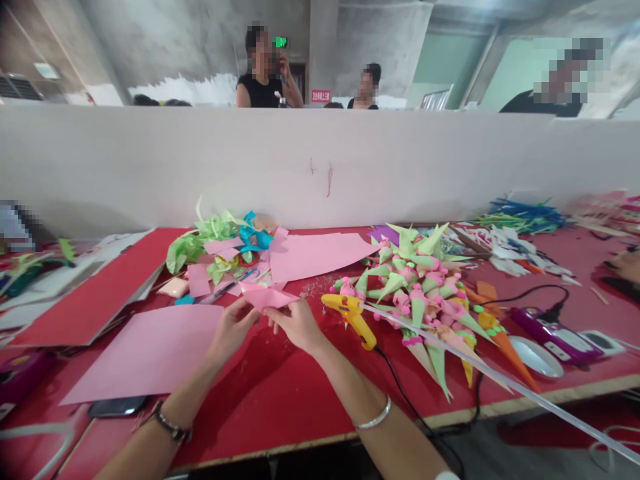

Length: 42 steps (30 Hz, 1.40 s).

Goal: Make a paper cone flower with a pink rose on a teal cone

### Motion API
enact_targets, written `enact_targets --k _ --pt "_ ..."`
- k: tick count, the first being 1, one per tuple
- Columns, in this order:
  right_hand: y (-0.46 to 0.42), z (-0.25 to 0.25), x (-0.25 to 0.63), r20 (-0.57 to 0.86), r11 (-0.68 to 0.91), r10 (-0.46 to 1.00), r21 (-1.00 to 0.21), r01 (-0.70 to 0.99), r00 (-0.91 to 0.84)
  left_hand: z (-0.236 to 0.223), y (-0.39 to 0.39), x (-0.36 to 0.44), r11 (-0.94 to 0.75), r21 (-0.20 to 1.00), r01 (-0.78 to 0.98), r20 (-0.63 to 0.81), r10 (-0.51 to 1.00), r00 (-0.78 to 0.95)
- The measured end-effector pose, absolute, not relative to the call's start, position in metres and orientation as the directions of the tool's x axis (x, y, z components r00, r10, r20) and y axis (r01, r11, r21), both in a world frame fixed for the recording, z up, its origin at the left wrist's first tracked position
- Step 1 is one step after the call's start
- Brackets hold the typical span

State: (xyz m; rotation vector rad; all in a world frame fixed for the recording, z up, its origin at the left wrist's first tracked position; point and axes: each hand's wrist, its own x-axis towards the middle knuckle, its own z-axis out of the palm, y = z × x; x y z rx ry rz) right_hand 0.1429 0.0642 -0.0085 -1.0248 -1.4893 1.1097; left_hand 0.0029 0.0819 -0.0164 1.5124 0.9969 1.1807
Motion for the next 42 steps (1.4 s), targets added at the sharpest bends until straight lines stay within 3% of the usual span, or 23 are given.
enact_targets --k 6,17,21,26,37,42 --pt "0.062 -0.018 0.146 0.223 0.24 0.965 -0.963 0.125 -0.136 -0.015 0.078 0.003 -0.249 0.959 0.132 0.2 0.931 0.306" --pt "0.054 -0.021 0.143 0.287 0.315 0.946 -0.922 0.227 -0.148 -0.024 0.076 -0.005 -0.391 0.897 0.207 0.309 0.889 0.339" --pt "0.056 -0.023 0.143 0.372 0.424 0.899 -0.87 0.25 -0.232 -0.023 0.076 -0.001 -0.41 0.876 0.254 0.338 0.897 0.284" --pt "0.059 -0.028 0.141 0.396 0.434 0.899 -0.859 0.272 -0.187 -0.029 0.078 0.0 -0.375 0.895 0.243 0.321 0.918 0.234" --pt "0.063 -0.033 0.143 0.357 0.354 0.933 -0.933 0.07 0.04 -0.031 0.078 -0.001 -0.292 0.935 0.201 0.245 0.942 0.228" --pt "0.063 -0.031 0.142 0.32 0.319 0.947 -0.947 -0.025 -0.026 -0.03 0.078 -0.001 -0.276 0.945 0.175 0.229 0.941 0.25"
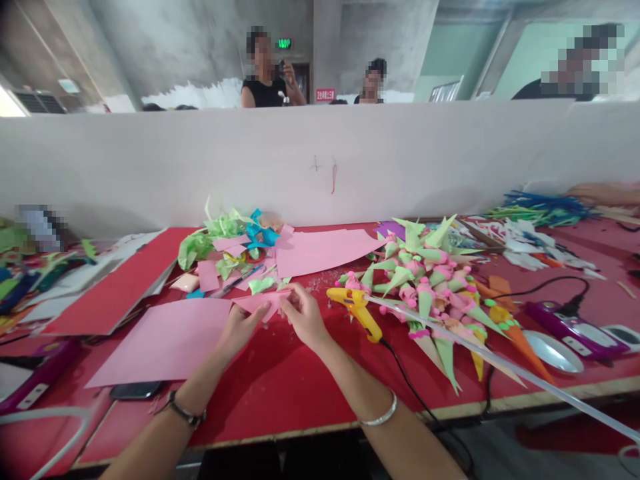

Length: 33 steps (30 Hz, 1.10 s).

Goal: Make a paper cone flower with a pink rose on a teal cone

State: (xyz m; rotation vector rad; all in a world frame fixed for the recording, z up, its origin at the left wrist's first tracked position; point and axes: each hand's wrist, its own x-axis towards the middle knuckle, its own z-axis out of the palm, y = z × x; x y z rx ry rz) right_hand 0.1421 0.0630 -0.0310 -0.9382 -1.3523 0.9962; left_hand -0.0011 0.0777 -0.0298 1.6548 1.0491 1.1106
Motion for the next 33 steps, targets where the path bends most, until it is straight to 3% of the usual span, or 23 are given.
enact_targets --k 11,18,33 --pt "0.067 -0.033 0.144 0.269 0.266 0.96 -0.962 -0.057 -0.076 -0.025 0.077 0.0 -0.274 0.952 0.134 0.221 0.923 0.316" --pt "0.065 -0.038 0.142 0.256 0.263 0.951 -0.965 0.019 -0.174 -0.029 0.079 0.001 -0.291 0.945 0.15 0.216 0.899 0.382" --pt "0.067 -0.035 0.143 0.33 0.325 0.943 -0.941 0.093 0.045 -0.034 0.082 0.003 -0.297 0.92 0.257 0.189 0.909 0.372"
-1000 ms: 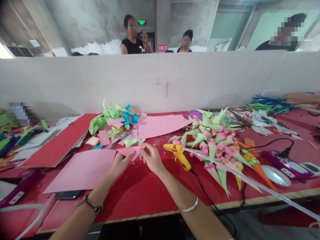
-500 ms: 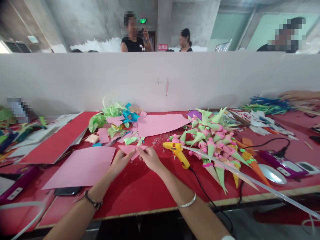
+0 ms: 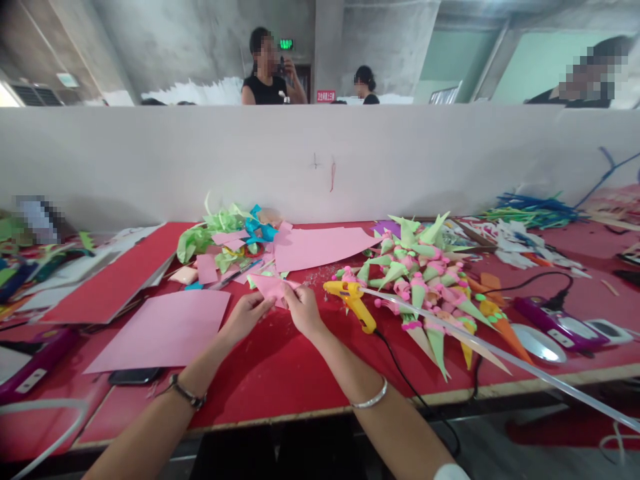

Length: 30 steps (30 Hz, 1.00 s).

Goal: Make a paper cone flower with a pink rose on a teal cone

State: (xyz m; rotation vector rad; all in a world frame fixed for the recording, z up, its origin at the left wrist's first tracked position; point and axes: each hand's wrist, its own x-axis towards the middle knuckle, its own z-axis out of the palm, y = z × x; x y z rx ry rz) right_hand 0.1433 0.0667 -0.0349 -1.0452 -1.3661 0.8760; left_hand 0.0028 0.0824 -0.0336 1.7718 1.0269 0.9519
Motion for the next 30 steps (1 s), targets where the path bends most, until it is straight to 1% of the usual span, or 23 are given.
enact_targets --k 6,9,12,14,16,19,24,26,30 --pt "0.07 -0.037 0.143 0.298 0.295 0.953 -0.954 0.048 0.056 -0.034 0.081 0.007 -0.298 0.924 0.24 0.198 0.909 0.366" --pt "0.069 -0.036 0.142 0.264 0.264 0.964 -0.964 0.017 -0.017 -0.031 0.08 0.007 -0.324 0.922 0.214 0.234 0.904 0.359" --pt "0.067 -0.035 0.14 0.244 0.247 0.962 -0.969 0.008 -0.123 -0.029 0.081 0.005 -0.356 0.915 0.193 0.289 0.908 0.304" --pt "0.065 -0.035 0.14 0.243 0.248 0.957 -0.969 0.012 -0.16 -0.028 0.083 0.003 -0.369 0.909 0.194 0.31 0.91 0.276" --pt "0.066 -0.036 0.139 0.251 0.256 0.955 -0.967 0.013 -0.158 -0.027 0.085 0.0 -0.379 0.902 0.208 0.317 0.907 0.276" --pt "0.068 -0.038 0.141 0.266 0.271 0.955 -0.963 0.018 -0.133 -0.027 0.085 -0.003 -0.396 0.886 0.242 0.31 0.893 0.325" --pt "0.068 -0.04 0.143 0.281 0.29 0.953 -0.954 0.075 -0.117 -0.026 0.083 -0.004 -0.429 0.857 0.285 0.3 0.865 0.401" --pt "0.069 -0.04 0.142 0.287 0.299 0.951 -0.949 0.103 -0.114 -0.026 0.084 -0.004 -0.441 0.848 0.293 0.314 0.865 0.391" --pt "0.07 -0.04 0.14 0.308 0.317 0.948 -0.936 0.155 -0.08 -0.028 0.091 -0.005 -0.455 0.836 0.307 0.369 0.88 0.298"
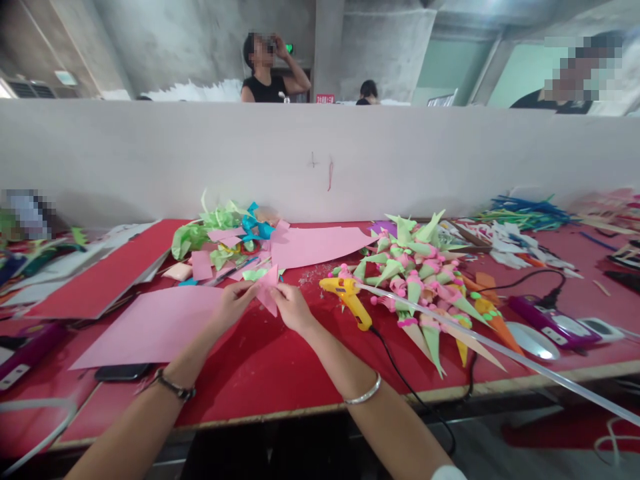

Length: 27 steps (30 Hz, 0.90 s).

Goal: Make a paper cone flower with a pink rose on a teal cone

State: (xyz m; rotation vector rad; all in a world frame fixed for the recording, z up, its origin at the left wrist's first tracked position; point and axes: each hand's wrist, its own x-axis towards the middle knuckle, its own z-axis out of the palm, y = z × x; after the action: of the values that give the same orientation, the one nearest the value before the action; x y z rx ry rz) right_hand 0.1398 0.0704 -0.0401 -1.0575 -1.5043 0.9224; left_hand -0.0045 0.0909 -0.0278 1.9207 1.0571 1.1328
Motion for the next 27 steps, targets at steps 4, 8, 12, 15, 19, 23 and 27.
enact_targets --k 4,8,12,15,19,23,27 --pt "0.072 -0.04 0.14 0.325 0.338 0.94 -0.927 0.16 -0.102 -0.027 0.091 -0.005 -0.441 0.833 0.334 0.383 0.896 0.226" --pt "0.074 -0.041 0.142 0.338 0.352 0.935 -0.923 0.154 -0.112 -0.025 0.085 -0.005 -0.409 0.836 0.365 0.375 0.912 0.164" --pt "0.073 -0.04 0.142 0.364 0.371 0.929 -0.917 0.149 -0.07 -0.025 0.087 -0.007 -0.378 0.848 0.371 0.354 0.926 0.134" --pt "0.068 -0.038 0.141 0.419 0.424 0.906 -0.897 0.125 -0.067 -0.028 0.094 -0.011 -0.352 0.863 0.363 0.337 0.936 0.105" --pt "0.061 -0.037 0.142 0.497 0.544 0.834 -0.814 0.205 -0.239 -0.031 0.098 -0.013 -0.332 0.876 0.349 0.326 0.942 0.077" --pt "0.061 -0.039 0.142 0.466 0.538 0.831 -0.811 0.229 -0.305 -0.031 0.096 -0.012 -0.339 0.879 0.335 0.327 0.94 0.094" --pt "0.066 -0.04 0.142 0.435 0.472 0.872 -0.868 0.155 -0.224 -0.029 0.095 -0.011 -0.343 0.887 0.308 0.325 0.939 0.11"
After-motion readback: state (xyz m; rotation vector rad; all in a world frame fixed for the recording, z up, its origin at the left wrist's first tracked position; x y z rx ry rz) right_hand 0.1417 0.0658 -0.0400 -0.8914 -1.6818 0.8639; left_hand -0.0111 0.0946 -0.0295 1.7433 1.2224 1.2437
